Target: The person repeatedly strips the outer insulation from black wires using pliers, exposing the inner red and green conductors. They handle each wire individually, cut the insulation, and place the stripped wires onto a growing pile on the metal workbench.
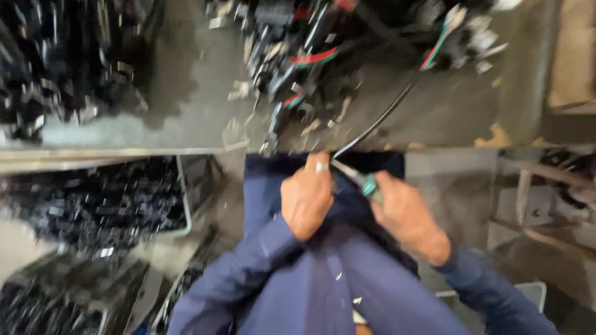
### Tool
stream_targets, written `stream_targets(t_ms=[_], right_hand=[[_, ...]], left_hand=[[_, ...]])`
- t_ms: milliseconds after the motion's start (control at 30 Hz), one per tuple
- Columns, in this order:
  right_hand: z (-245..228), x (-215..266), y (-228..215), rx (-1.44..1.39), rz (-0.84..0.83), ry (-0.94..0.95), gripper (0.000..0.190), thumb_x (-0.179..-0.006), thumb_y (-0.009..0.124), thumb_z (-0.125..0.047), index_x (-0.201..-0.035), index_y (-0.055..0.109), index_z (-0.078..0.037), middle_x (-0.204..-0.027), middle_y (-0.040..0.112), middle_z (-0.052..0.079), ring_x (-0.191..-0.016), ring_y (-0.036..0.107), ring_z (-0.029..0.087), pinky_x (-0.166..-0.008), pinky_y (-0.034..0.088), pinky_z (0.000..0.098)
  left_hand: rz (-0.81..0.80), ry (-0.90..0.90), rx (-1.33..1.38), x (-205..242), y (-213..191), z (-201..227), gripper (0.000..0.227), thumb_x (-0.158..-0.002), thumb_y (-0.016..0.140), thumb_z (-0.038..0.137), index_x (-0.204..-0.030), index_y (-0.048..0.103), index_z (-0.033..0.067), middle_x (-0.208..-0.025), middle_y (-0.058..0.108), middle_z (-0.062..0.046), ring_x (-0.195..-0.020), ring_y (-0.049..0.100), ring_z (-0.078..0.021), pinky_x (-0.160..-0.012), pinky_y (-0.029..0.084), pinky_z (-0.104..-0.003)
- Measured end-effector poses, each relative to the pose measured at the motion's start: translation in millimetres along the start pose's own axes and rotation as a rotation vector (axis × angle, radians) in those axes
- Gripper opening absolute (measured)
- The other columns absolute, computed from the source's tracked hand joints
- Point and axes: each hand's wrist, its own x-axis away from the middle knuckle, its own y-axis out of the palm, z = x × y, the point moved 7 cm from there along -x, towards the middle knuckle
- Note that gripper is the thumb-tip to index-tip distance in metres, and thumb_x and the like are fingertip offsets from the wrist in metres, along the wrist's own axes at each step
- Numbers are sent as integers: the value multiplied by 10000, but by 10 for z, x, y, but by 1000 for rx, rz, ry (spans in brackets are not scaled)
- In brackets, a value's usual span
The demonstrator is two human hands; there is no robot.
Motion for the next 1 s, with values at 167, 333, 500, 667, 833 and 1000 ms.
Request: stream_targets(t_ms=[167, 333, 500, 667, 833, 1000], right_hand=[[-154, -37, -93, -175, -64, -84, 442, -841, 685, -45, -1252, 533, 12, -1061, 660, 237, -963, 624, 452, -782, 496, 496], [-160, 0, 9, -261, -58, -104, 459, -848, 670, -10, -1281, 522, 27, -1098, 640, 257, -989, 618, 459, -809, 499, 486], [-42, -34, 208, -201, 16, -100, 478, -760, 692, 37, -1216, 556, -5, -1020, 656, 229, -961, 637, 465, -803, 519, 493], [-81, -102, 114, -356, 122, -450, 490, -773, 760, 5, -1219, 558, -22, -1099, 668, 197, -973, 674, 409, -834, 553, 449], [-196, -275, -55, -531, 36, -579, 443, -798, 809, -46, -1174, 575, -46, -1050, 670, 122, -929, 687, 314, -816, 556, 391], [-296, -177, -216, -260, 42, -369, 482, -734, 690, 48, -1197, 575, -17, -1043, 659, 212, -942, 659, 420, -794, 537, 445]], left_hand=[[-104, 6, 25, 6, -56, -2, 510, -750, 639, 39, -1243, 511, 20, -954, 675, -192, -671, 637, -399, -561, 466, -525], [-45, 72, -5, 14, -148, 114, 509, -816, 606, 23, -1305, 465, 10, -1008, 680, -207, -732, 661, -388, -585, 487, -517], [-300, -40, 119, -31, -145, 56, 514, -843, 636, 63, -1333, 480, 41, -1015, 685, -201, -785, 654, -405, -644, 486, -528], [-718, -129, 1194, 135, -166, 266, 450, -1072, 610, 146, -1488, 463, 55, -1120, 600, -43, -948, 559, -112, -792, 486, -319], [-832, -226, 1227, 184, -249, 335, 535, -1049, 607, 212, -1538, 449, 63, -1118, 571, 19, -918, 497, -62, -781, 432, -248], [-385, 77, 596, 26, -553, 432, 651, -957, 644, 68, -1550, 377, 49, -1143, 668, -100, -944, 666, -218, -820, 533, -371]])
